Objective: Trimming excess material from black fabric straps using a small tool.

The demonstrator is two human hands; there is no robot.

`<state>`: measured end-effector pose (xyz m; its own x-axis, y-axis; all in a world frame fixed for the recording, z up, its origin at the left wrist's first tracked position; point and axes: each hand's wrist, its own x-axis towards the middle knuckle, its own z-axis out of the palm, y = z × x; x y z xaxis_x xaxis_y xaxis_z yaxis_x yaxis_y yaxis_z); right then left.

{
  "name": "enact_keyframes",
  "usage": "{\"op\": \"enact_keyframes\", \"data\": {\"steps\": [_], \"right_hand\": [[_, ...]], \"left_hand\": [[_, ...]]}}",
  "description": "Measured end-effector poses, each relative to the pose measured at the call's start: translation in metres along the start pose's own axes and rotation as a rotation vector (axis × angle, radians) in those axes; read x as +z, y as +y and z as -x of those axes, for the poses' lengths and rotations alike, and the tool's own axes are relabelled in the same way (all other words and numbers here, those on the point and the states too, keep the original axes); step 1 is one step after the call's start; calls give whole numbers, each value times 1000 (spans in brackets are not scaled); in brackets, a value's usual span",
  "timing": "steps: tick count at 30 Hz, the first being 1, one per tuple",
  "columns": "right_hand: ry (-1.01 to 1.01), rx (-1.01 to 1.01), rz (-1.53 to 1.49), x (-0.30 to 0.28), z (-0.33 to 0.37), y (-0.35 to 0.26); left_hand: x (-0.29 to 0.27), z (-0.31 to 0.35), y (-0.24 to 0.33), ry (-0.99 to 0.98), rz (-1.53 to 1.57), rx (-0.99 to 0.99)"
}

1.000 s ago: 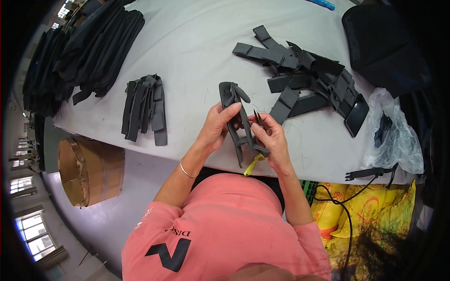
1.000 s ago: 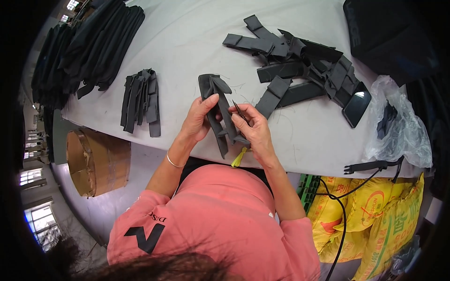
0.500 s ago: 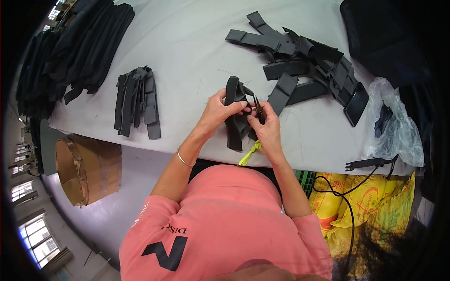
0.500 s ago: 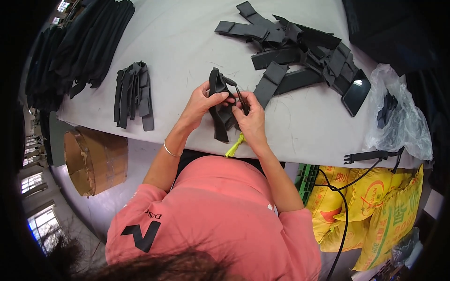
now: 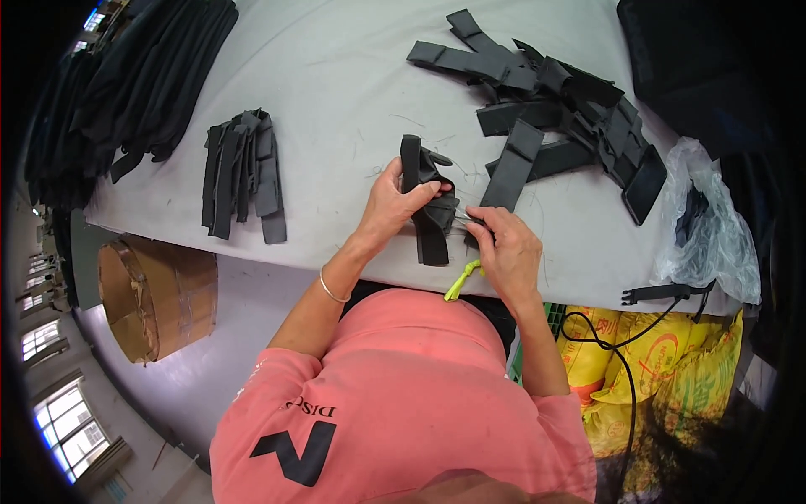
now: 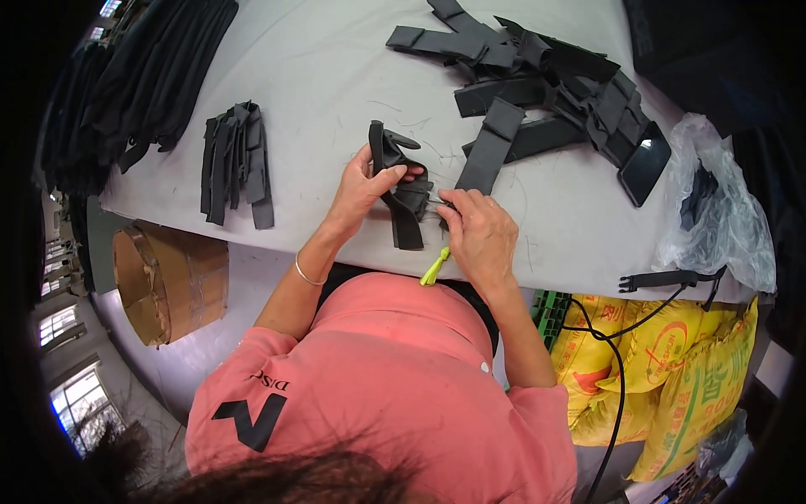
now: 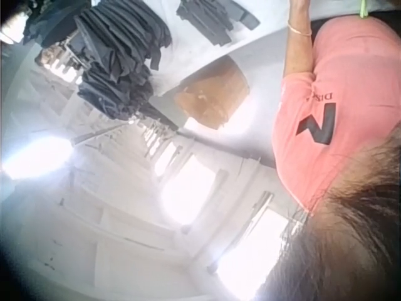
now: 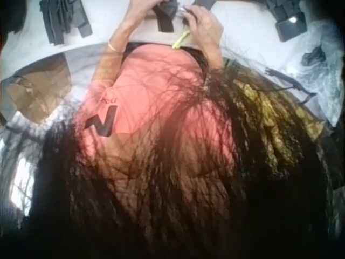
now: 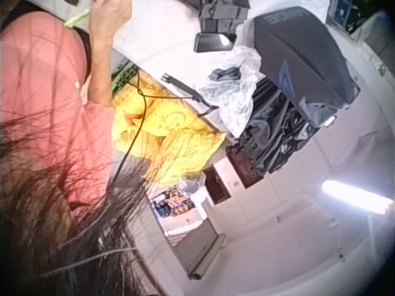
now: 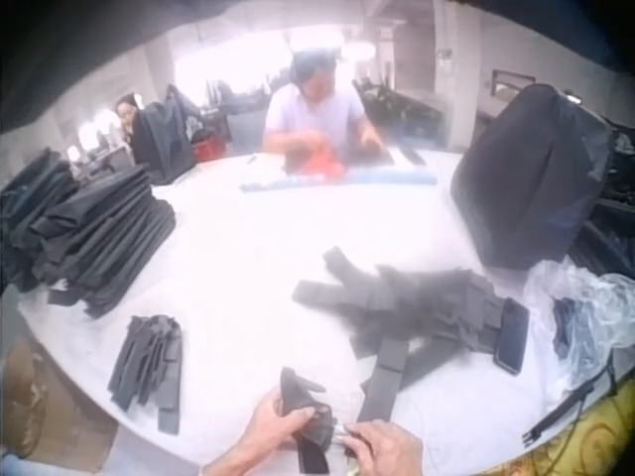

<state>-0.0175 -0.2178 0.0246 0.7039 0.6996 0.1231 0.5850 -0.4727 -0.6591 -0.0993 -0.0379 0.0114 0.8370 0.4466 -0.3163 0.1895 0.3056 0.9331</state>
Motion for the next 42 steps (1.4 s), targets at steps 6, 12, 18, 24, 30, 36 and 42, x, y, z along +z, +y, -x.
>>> {"op": "enact_keyframes", "data": {"steps": [6,12,18,24,30,36,42], "right_hand": [[84,-126,105,10,-1,6],[89,-202,178,15,-5,10],[30,-359,229,4,-21,17],[-66,-504,218,-2,-34,24],[-78,-533,231,-2,-39,27],[-105,-541,257,-2,-40,28],[-58,-427,188,0,-35,19]], "left_hand": [[3,-1,-4,17,23,53],[5,-1,-1,35,-13,50],[4,-1,0,21,-22,26],[2,-1,0,4,-18,8],[-1,-3,-4,6,-25,17],[-1,-4,-5,-7,23,19],[-4,-1,-5,-33,76,36]]}}
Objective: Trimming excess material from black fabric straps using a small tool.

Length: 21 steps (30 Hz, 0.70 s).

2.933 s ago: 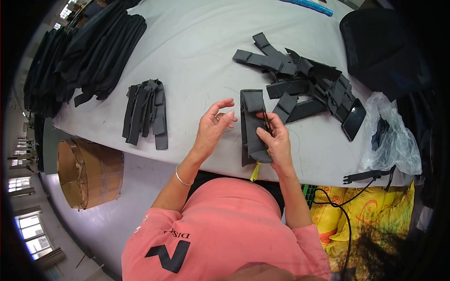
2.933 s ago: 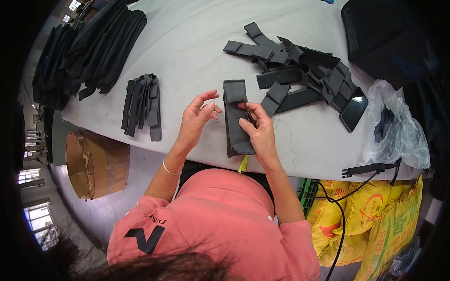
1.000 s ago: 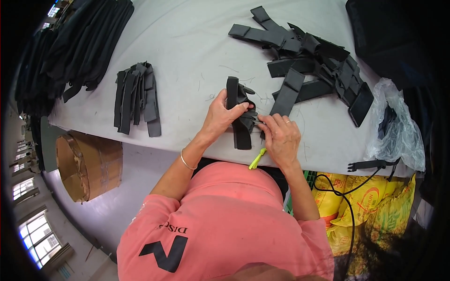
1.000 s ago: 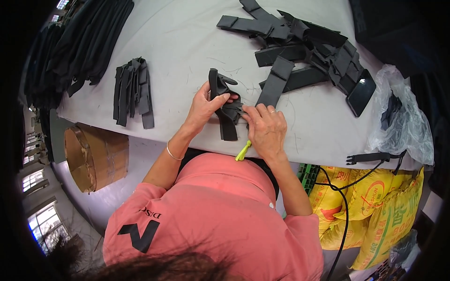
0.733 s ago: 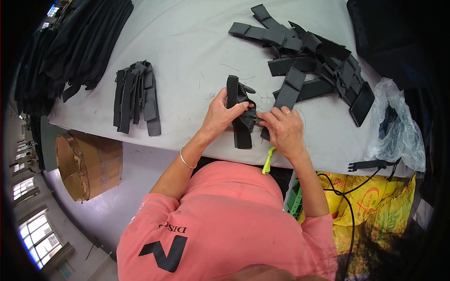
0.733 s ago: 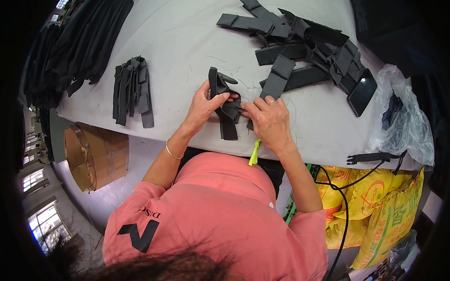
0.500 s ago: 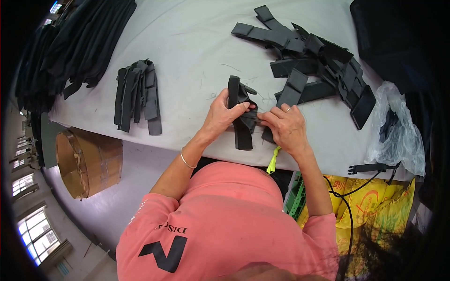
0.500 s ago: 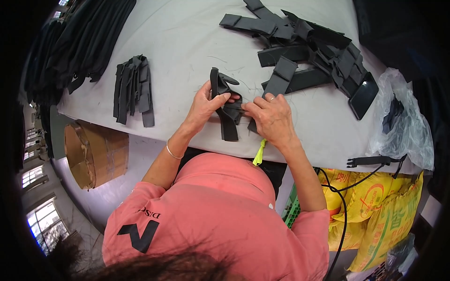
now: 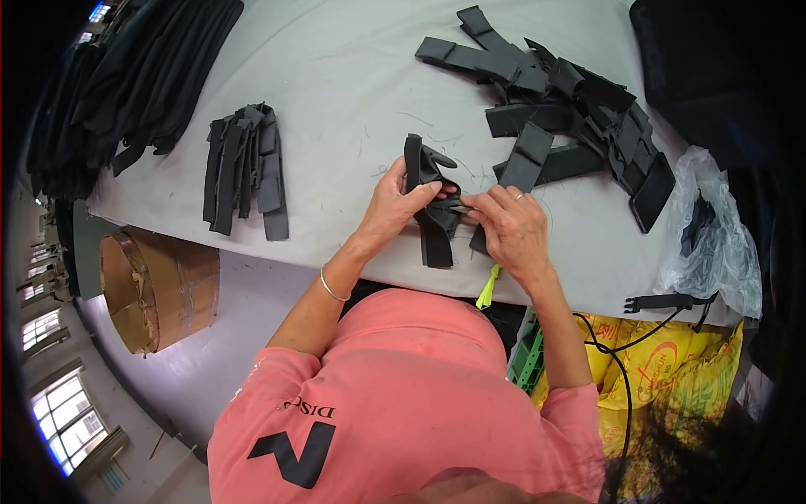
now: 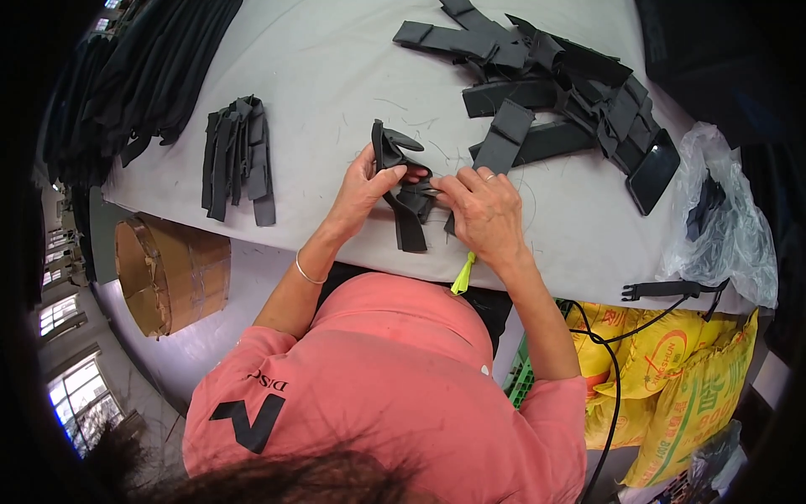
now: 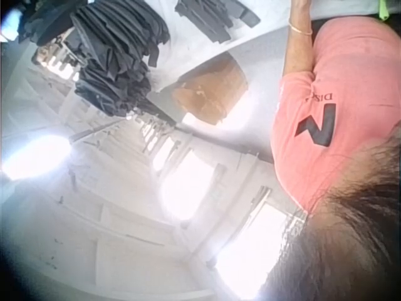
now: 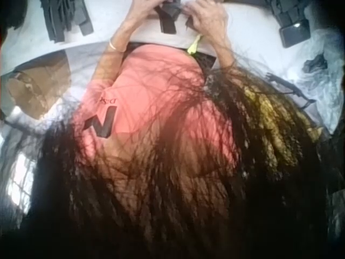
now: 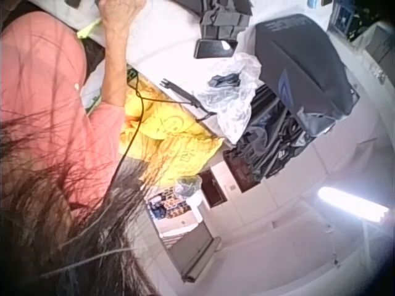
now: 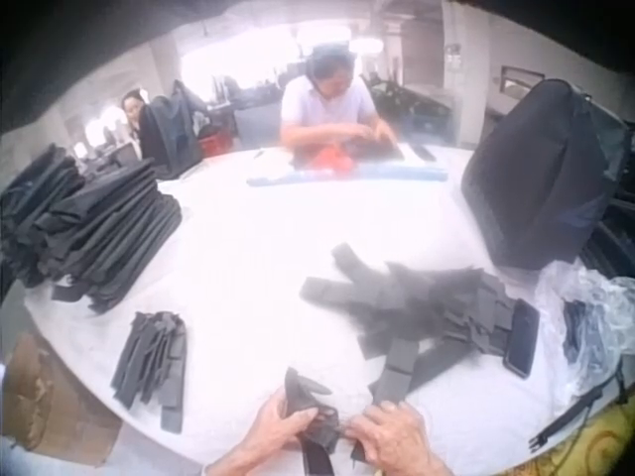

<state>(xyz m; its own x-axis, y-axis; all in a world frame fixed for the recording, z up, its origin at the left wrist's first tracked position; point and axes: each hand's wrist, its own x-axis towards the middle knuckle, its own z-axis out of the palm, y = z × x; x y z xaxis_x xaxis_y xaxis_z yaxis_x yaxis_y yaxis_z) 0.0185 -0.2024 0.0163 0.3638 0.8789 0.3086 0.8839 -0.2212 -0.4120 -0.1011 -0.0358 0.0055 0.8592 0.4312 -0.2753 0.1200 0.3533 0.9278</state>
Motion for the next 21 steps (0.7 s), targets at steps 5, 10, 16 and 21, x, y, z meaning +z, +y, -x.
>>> {"op": "enact_keyframes", "data": {"steps": [5,10,16,21], "right_hand": [[21,6,-22,6,-2,-6],[12,-59,35,11,-4,-6],[26,-113,59,16,-7,-8],[26,-128,58,20,-9,-9]], "left_hand": [[0,1,1,-7,-17,10],[0,0,1,-9,1,-5],[-3,-1,0,-29,17,-1],[-3,0,1,-19,22,-23]]}}
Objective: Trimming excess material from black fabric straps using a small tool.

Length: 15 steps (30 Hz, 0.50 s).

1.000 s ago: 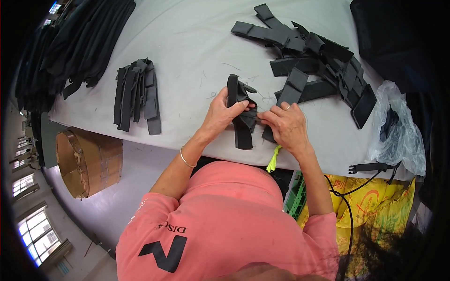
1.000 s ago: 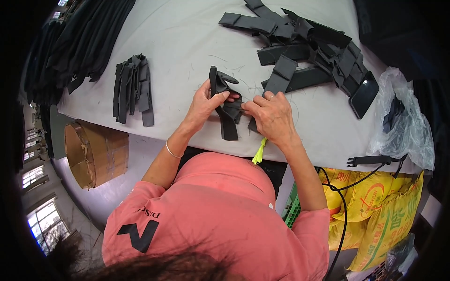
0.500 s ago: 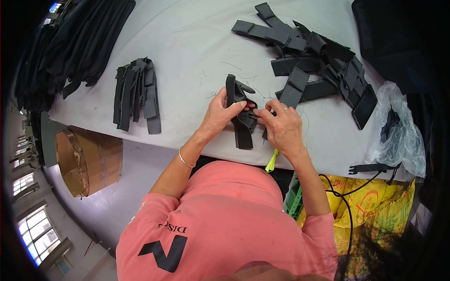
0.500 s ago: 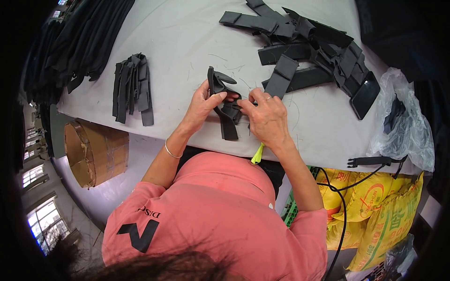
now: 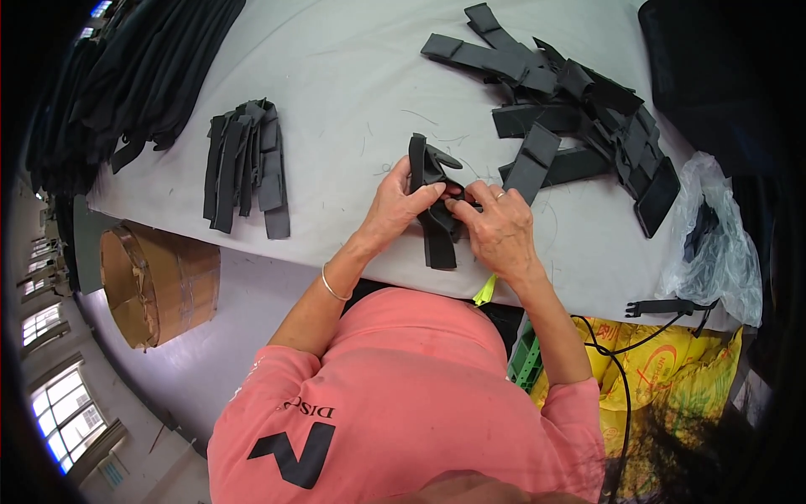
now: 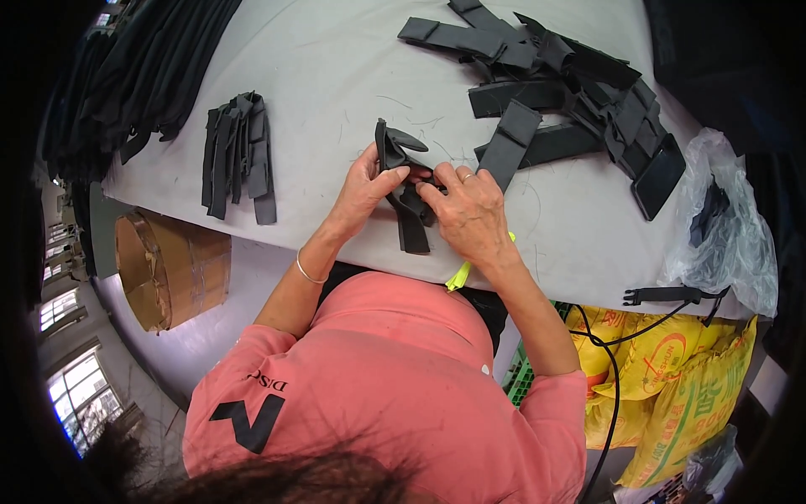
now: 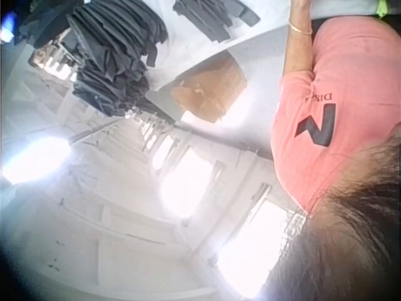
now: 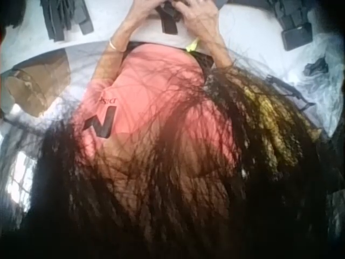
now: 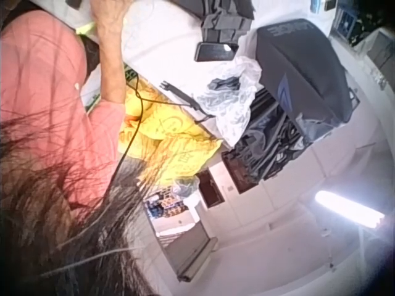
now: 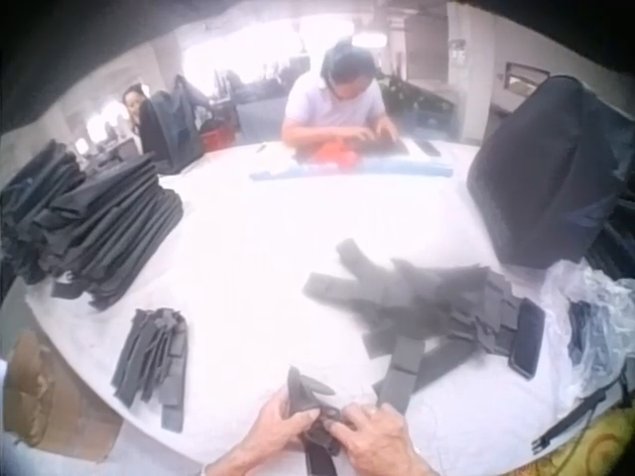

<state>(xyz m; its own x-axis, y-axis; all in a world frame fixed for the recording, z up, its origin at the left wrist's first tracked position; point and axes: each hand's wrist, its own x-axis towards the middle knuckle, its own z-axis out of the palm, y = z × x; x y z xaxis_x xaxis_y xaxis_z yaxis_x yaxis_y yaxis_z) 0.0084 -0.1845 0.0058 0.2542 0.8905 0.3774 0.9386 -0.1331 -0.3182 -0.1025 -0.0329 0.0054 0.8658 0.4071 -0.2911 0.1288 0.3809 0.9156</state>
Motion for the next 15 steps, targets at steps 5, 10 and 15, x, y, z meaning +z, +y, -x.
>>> {"op": "enact_keyframes", "data": {"steps": [5,10,15], "right_hand": [[3,-1,-9,-1,-2,-2],[-22,44,-64,-4,-1,-1],[-29,150,-164,-15,5,0]], "left_hand": [[0,1,0,6,-12,-8],[2,2,4,1,4,-20],[2,2,2,-3,32,5]]}}
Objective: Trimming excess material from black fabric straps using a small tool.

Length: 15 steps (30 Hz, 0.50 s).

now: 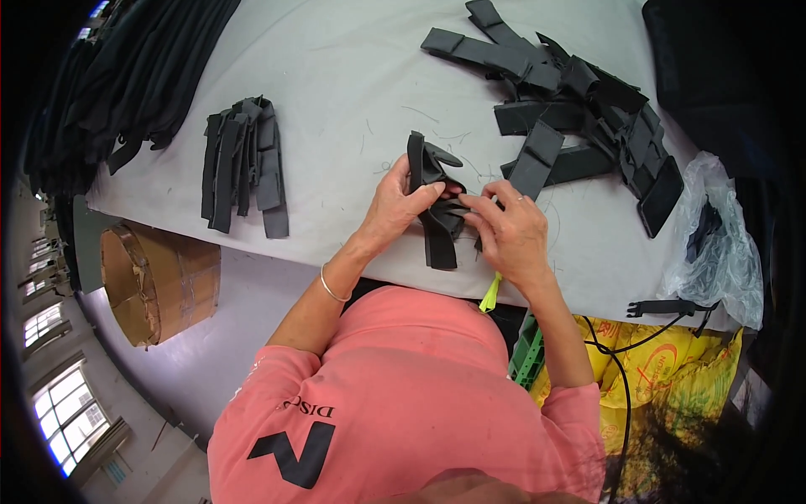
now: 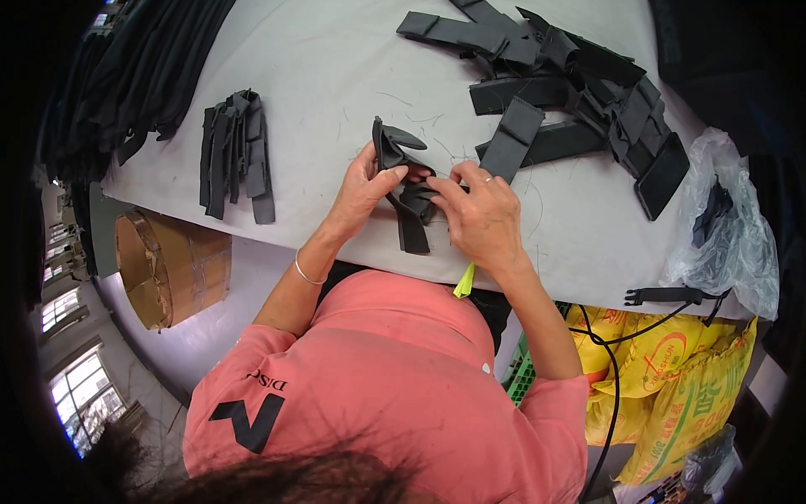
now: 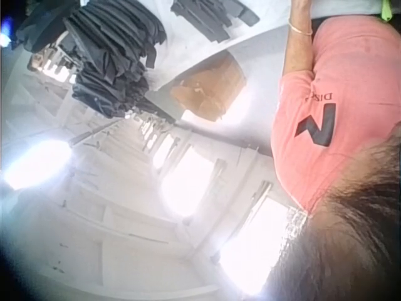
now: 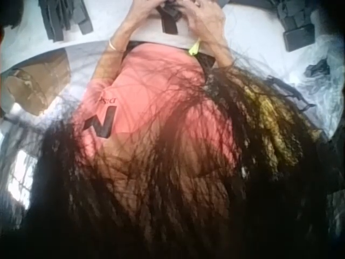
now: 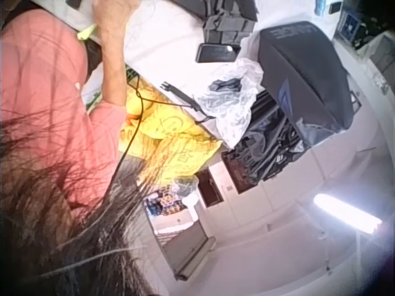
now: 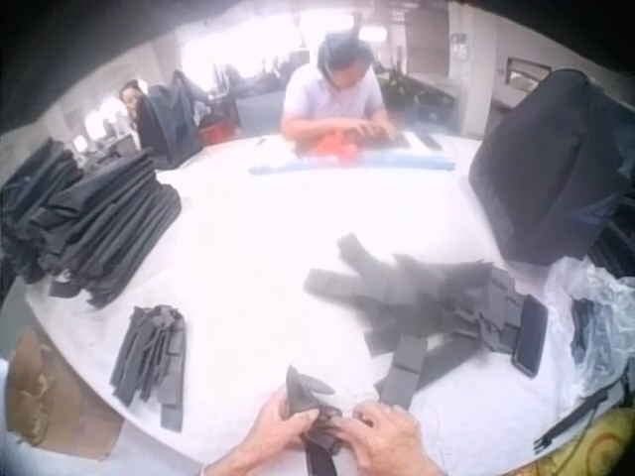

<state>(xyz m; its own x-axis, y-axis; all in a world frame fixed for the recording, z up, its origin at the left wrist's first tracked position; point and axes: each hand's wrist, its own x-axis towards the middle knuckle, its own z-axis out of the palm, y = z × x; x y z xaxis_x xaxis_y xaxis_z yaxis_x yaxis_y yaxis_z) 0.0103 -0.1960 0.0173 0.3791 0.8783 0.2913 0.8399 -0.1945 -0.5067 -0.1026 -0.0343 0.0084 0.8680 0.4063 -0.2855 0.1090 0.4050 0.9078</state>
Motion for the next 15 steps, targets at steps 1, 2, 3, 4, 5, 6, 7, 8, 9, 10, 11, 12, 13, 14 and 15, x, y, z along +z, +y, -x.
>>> {"op": "enact_keyframes", "data": {"steps": [1,2,3,4,5,6,7,8,9,10,11,12,13,14,15], "right_hand": [[27,54,-23,1,3,1],[54,109,-46,1,5,3],[53,110,-46,0,6,4],[54,81,-34,-1,6,4],[56,50,-22,-1,6,5],[57,52,-21,-2,6,4],[36,19,34,-1,5,3],[15,-15,88,-1,4,2],[17,-14,89,0,4,2],[15,-26,111,2,4,1],[14,-39,134,3,4,1],[16,-41,133,4,3,0],[6,-50,146,4,3,-1],[-5,-59,159,5,3,-1],[-4,-60,159,4,2,-1]], "left_hand": [[1,0,0,4,2,-3],[1,-1,0,4,3,-4],[1,-1,0,1,-15,-9],[0,-1,0,-1,-33,-14],[0,-2,-1,-1,-33,-15],[0,-2,-2,6,-25,-10],[0,-2,-2,14,-18,-3],[0,-3,-2,13,-19,-3],[1,-3,-2,9,-23,6],[1,-3,-2,6,-28,16],[1,-3,-2,4,-29,17],[0,-3,-2,3,-31,5],[0,-3,-2,2,-33,-7],[-1,-2,-1,4,-35,-5],[-1,-2,-1,0,-46,-13]]}}
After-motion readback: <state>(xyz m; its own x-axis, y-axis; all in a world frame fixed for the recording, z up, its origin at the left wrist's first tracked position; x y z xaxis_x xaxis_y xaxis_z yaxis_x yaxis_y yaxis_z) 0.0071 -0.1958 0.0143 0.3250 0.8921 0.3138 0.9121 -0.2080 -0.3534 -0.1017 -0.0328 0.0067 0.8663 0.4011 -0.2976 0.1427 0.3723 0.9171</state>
